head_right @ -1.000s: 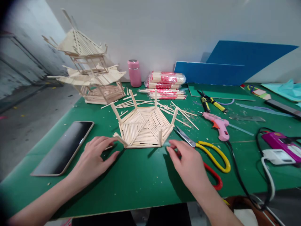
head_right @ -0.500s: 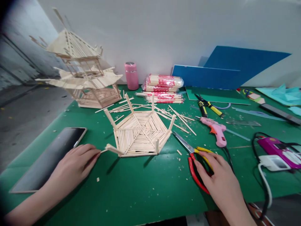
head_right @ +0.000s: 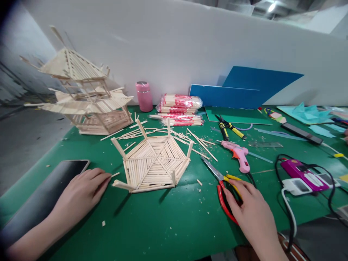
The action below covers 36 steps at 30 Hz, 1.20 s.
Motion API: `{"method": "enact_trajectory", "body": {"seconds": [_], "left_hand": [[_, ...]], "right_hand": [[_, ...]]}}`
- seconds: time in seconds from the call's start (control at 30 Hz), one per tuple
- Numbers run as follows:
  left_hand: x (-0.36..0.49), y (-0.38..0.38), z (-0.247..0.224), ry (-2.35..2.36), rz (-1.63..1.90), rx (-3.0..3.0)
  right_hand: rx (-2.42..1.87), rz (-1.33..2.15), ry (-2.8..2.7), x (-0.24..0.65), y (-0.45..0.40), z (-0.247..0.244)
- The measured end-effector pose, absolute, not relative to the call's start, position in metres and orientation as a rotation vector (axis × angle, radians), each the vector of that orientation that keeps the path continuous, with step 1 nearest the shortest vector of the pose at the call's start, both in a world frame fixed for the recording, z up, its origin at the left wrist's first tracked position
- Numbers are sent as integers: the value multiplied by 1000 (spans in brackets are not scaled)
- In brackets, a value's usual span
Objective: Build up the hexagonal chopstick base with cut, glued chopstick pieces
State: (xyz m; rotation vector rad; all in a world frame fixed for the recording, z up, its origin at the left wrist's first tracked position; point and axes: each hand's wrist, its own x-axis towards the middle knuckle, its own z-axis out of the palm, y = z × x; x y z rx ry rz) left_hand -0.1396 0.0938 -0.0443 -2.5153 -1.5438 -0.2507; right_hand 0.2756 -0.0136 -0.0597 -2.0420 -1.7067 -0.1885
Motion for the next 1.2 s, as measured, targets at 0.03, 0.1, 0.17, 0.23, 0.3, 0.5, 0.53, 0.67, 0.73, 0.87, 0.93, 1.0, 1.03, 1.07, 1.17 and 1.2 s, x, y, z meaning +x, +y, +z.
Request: {"method": "enact_trajectory", "body": {"seconds": [0.03,0.1,0.17,0.23,0.3,0.5,0.53,0.67,0.73,0.87,0.93,1.0,1.03,1.07,1.17,1.2], "left_hand": [[-140,93,-44,-1543,-278,-2499],[-140,92,-45,-1552,-343,-2462],[-139,90,-45,-1571,-410,-2425],[-136,87,-45,-1587,-489,-2405],[-130,83,-43,-1590,-601,-2428],[-108,65,-35,-1630,-805,-2694],[-104,64,-34,-1666,-792,-2711],[-91,66,-32,-1759,-844,-2802],[-87,69,-32,-1750,-914,-2862],[-82,72,-35,-1633,-1072,-2953],[-81,73,-37,-1593,-1123,-2940],[-82,74,-40,-1558,-1158,-2918],[-82,74,-40,-1542,-1172,-2909],[-83,75,-41,-1526,-1179,-2903],[-86,76,-39,-1500,-1170,-2878],[-87,76,-39,-1495,-1166,-2867]], "right_hand": [[-2047,-191,-1732,274,-13,-59],[-2041,-178,-1758,268,-13,-57],[-2010,-162,-1719,259,-10,-53],[-1984,-71,-1669,248,-5,-45],[-1965,74,-1621,238,3,-36],[-1867,435,-1590,213,36,-21],[-1845,467,-1605,209,40,-22],[-1824,563,-1628,192,53,-34],[-1839,592,-1609,185,56,-40],[-1858,645,-1578,179,59,-47],[-1861,659,-1565,179,60,-49],[-1863,660,-1552,179,60,-49],[-1863,660,-1549,179,60,-49],[-1861,662,-1548,179,60,-49],[-1846,675,-1560,176,61,-46],[-1839,680,-1565,174,62,-45]]}}
